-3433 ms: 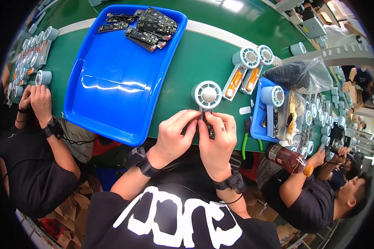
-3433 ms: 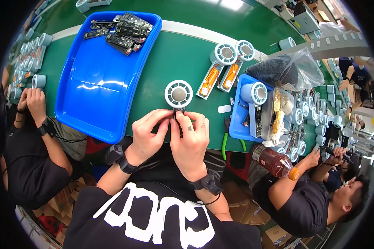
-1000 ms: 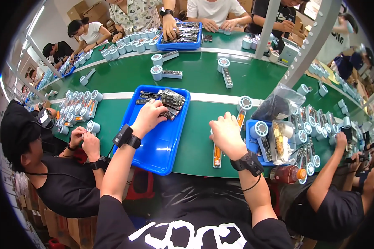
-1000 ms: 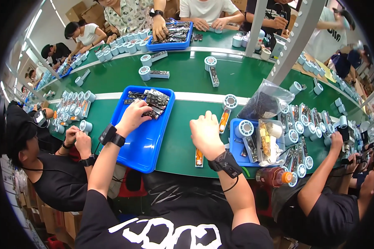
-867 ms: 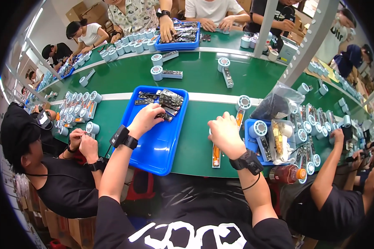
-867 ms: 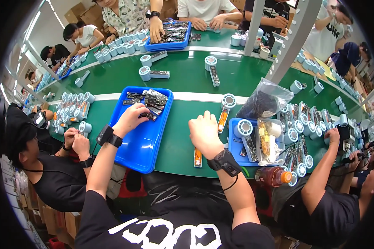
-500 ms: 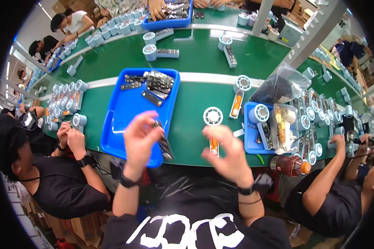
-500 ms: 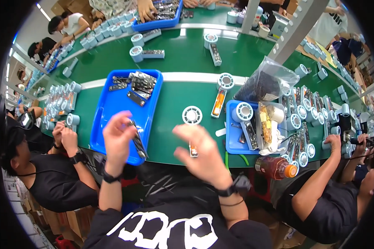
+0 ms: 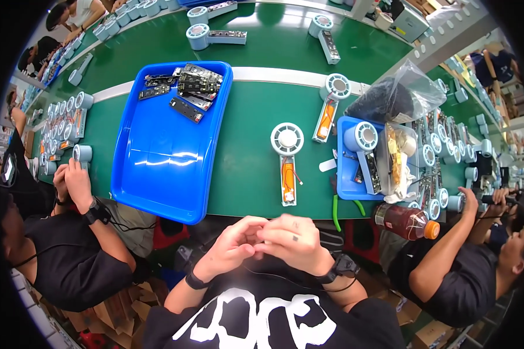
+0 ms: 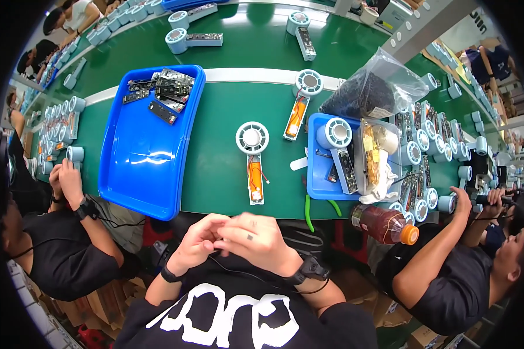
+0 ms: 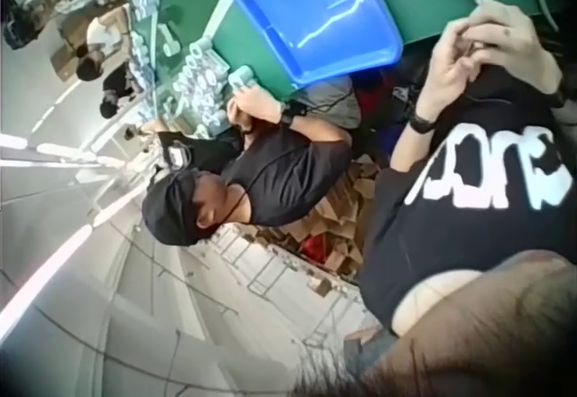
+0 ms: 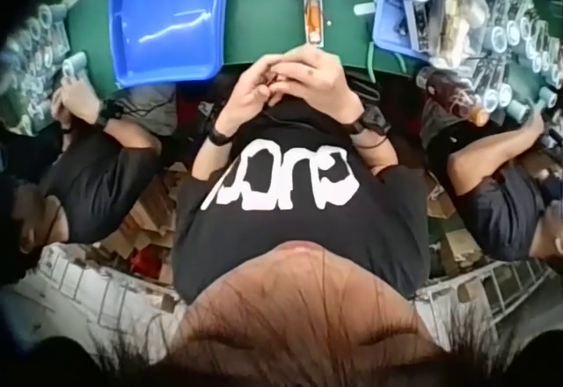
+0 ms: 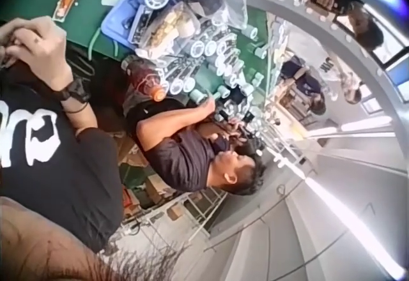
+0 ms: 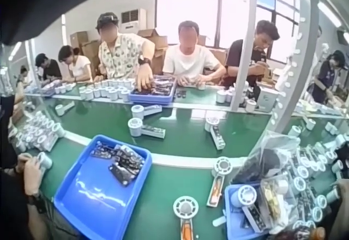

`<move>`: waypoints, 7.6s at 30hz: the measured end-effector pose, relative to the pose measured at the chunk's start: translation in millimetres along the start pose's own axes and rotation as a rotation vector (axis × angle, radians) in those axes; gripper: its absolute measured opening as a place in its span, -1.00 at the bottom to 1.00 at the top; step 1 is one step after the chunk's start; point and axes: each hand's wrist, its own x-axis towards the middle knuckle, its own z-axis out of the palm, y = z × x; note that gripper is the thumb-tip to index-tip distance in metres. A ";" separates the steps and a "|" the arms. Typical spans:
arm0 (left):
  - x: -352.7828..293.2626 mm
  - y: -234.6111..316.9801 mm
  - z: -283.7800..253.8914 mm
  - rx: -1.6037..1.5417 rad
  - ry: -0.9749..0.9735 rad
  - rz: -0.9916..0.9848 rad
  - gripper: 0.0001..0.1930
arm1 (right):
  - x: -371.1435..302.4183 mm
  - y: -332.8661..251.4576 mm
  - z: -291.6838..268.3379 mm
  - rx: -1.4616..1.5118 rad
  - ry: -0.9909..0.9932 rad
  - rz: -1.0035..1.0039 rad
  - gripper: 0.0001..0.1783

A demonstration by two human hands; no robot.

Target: The person picks up a circuit board from a blue tray, connects it to the wires of a handheld fan, and presses the board into the fan handle. They then place the assembled fan on the table and repeat the process with a new fan.

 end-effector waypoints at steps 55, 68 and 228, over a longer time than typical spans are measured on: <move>89.7 -29.9 14.0 0.043 0.390 0.018 -0.65 | 62.9 54.2 -35.4 -0.538 0.037 0.046 -0.82; 89.2 -34.0 10.9 0.145 0.336 0.130 -0.67 | 73.7 62.2 -58.9 -0.441 -0.121 0.101 -0.83; 124.3 1.1 -2.3 0.937 0.085 0.397 -0.89 | 7.2 40.2 -36.2 0.150 0.434 0.551 -0.57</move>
